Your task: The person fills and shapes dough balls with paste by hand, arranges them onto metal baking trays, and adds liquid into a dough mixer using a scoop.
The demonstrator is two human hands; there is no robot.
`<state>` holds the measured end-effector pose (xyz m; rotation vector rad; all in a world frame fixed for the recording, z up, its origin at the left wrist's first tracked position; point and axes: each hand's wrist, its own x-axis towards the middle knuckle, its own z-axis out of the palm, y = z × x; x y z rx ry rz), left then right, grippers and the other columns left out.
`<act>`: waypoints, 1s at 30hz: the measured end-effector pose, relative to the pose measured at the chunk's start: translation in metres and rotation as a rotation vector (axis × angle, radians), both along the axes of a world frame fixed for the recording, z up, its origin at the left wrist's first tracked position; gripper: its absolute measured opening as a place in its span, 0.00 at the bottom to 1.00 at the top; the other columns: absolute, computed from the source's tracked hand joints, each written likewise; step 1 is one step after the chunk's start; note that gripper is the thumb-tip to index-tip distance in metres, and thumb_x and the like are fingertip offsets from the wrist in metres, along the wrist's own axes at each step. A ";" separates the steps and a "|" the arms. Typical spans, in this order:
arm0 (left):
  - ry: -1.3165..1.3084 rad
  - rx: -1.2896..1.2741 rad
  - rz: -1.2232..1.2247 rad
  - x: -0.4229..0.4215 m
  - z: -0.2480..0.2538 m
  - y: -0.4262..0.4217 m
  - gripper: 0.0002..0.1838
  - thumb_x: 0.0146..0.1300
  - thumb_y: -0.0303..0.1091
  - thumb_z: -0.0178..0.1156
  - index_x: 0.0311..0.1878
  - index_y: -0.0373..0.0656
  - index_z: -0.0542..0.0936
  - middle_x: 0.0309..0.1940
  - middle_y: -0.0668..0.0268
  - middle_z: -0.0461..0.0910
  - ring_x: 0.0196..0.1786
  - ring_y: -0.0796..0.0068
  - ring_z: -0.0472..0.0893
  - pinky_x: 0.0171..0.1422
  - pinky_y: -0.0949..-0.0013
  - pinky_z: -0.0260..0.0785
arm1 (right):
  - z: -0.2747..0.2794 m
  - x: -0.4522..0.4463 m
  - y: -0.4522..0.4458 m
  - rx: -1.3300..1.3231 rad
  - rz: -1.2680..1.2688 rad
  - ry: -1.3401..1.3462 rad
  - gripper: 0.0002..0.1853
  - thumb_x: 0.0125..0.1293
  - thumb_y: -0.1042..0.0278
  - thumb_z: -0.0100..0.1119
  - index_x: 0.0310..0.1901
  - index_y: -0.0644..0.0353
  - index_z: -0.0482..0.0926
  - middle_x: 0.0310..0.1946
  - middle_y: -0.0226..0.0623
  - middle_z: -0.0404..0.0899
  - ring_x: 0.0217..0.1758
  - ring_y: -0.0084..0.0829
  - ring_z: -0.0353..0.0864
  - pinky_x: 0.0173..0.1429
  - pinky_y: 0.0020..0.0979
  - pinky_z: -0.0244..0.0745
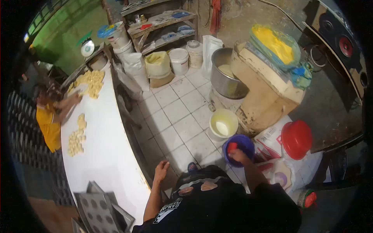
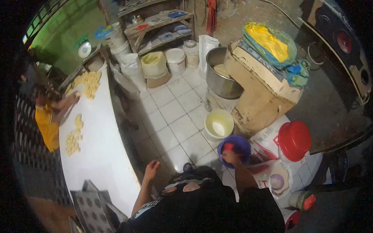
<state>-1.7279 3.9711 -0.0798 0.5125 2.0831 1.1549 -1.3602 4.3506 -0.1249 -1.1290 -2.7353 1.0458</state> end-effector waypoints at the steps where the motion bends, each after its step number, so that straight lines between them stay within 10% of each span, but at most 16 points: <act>1: -0.004 -0.003 -0.048 -0.040 0.016 0.029 0.24 0.72 0.45 0.61 0.59 0.34 0.79 0.50 0.52 0.85 0.55 0.66 0.83 0.61 0.64 0.72 | -0.028 -0.004 0.013 -0.038 0.084 0.004 0.15 0.68 0.57 0.63 0.40 0.63 0.84 0.36 0.48 0.85 0.39 0.47 0.85 0.45 0.42 0.79; 5: -0.008 -0.020 -0.090 -0.155 0.073 0.140 0.24 0.73 0.46 0.59 0.59 0.34 0.79 0.50 0.53 0.85 0.55 0.66 0.83 0.61 0.65 0.72 | -0.192 0.000 0.047 0.103 0.379 -0.329 0.16 0.67 0.54 0.63 0.37 0.60 0.85 0.34 0.48 0.85 0.36 0.46 0.84 0.43 0.43 0.79; 11: -0.012 -0.019 -0.039 -0.313 0.026 0.249 0.25 0.74 0.49 0.58 0.58 0.35 0.79 0.44 0.64 0.84 0.45 0.72 0.81 0.50 0.66 0.73 | -0.199 -0.129 0.126 -0.628 -0.260 -0.393 0.21 0.68 0.44 0.56 0.30 0.50 0.87 0.21 0.42 0.80 0.27 0.40 0.82 0.38 0.43 0.77; 13: -0.003 -0.050 -0.125 -0.356 -0.021 0.251 0.25 0.73 0.52 0.59 0.55 0.37 0.80 0.42 0.65 0.84 0.43 0.72 0.80 0.46 0.64 0.73 | -0.265 -0.203 0.192 -0.150 0.170 -0.224 0.23 0.67 0.42 0.56 0.29 0.54 0.87 0.19 0.42 0.80 0.24 0.39 0.81 0.39 0.44 0.78; 14: 0.241 -0.030 -0.417 -0.384 -0.045 0.247 0.24 0.72 0.52 0.59 0.55 0.38 0.80 0.41 0.63 0.84 0.41 0.69 0.80 0.45 0.62 0.73 | -0.318 -0.272 0.222 -0.027 0.138 -0.506 0.22 0.60 0.44 0.62 0.33 0.58 0.88 0.36 0.43 0.88 0.43 0.46 0.86 0.55 0.46 0.78; 15: 0.580 0.017 -0.681 -0.412 -0.069 0.245 0.23 0.72 0.52 0.58 0.55 0.40 0.81 0.41 0.61 0.84 0.38 0.66 0.81 0.43 0.60 0.74 | -0.317 -0.299 0.265 0.103 0.183 -0.307 0.22 0.64 0.45 0.58 0.30 0.58 0.87 0.30 0.49 0.85 0.38 0.48 0.86 0.48 0.48 0.78; 16: 0.893 0.119 -0.848 -0.439 -0.090 0.244 0.23 0.72 0.52 0.58 0.54 0.42 0.81 0.41 0.59 0.85 0.36 0.63 0.82 0.42 0.58 0.75 | -0.234 -0.375 0.296 -0.061 0.028 -0.381 0.23 0.65 0.46 0.56 0.42 0.59 0.87 0.46 0.52 0.85 0.53 0.51 0.83 0.59 0.49 0.75; 18: 0.517 -0.095 -0.730 -0.477 -0.093 0.262 0.21 0.70 0.51 0.58 0.53 0.42 0.81 0.40 0.60 0.85 0.37 0.63 0.82 0.43 0.58 0.75 | -0.079 -0.493 0.362 -0.109 -0.024 -0.408 0.33 0.66 0.45 0.55 0.66 0.61 0.73 0.66 0.46 0.74 0.67 0.45 0.75 0.69 0.44 0.69; 19: 0.228 -0.253 -0.534 -0.496 -0.094 0.274 0.21 0.69 0.50 0.59 0.52 0.42 0.81 0.40 0.60 0.84 0.37 0.62 0.82 0.43 0.58 0.75 | -0.044 -0.540 0.399 -0.307 -0.093 -0.244 0.21 0.74 0.57 0.49 0.63 0.59 0.75 0.66 0.53 0.71 0.69 0.54 0.70 0.73 0.51 0.64; 20: 0.135 -0.312 -0.473 -0.521 -0.095 0.291 0.20 0.69 0.49 0.59 0.52 0.43 0.82 0.40 0.60 0.84 0.37 0.62 0.82 0.43 0.57 0.75 | -0.060 -0.581 0.432 -0.067 0.037 -0.150 0.25 0.73 0.53 0.50 0.65 0.59 0.74 0.63 0.46 0.77 0.65 0.39 0.77 0.67 0.42 0.70; 21: 0.060 -0.369 -0.422 -0.543 -0.092 0.312 0.19 0.68 0.48 0.59 0.51 0.43 0.82 0.40 0.60 0.84 0.38 0.62 0.82 0.43 0.57 0.75 | 0.040 -0.609 0.452 -0.359 -0.063 0.097 0.18 0.72 0.60 0.53 0.57 0.60 0.78 0.55 0.46 0.81 0.62 0.39 0.78 0.67 0.46 0.71; 27: 0.086 -0.418 -0.668 -0.708 -0.115 0.476 0.16 0.63 0.44 0.60 0.47 0.44 0.83 0.38 0.62 0.84 0.39 0.61 0.82 0.44 0.56 0.75 | 0.026 -0.716 0.555 -0.395 -0.296 0.524 0.16 0.65 0.63 0.59 0.52 0.60 0.82 0.44 0.38 0.87 0.54 0.36 0.83 0.56 0.40 0.78; 30: 0.219 -0.359 -0.877 -0.797 -0.123 0.577 0.14 0.61 0.41 0.60 0.45 0.45 0.83 0.37 0.62 0.84 0.40 0.61 0.82 0.45 0.55 0.75 | -0.005 -0.722 0.559 -0.231 -0.395 0.160 0.11 0.64 0.63 0.62 0.40 0.61 0.83 0.36 0.44 0.87 0.43 0.38 0.87 0.50 0.40 0.80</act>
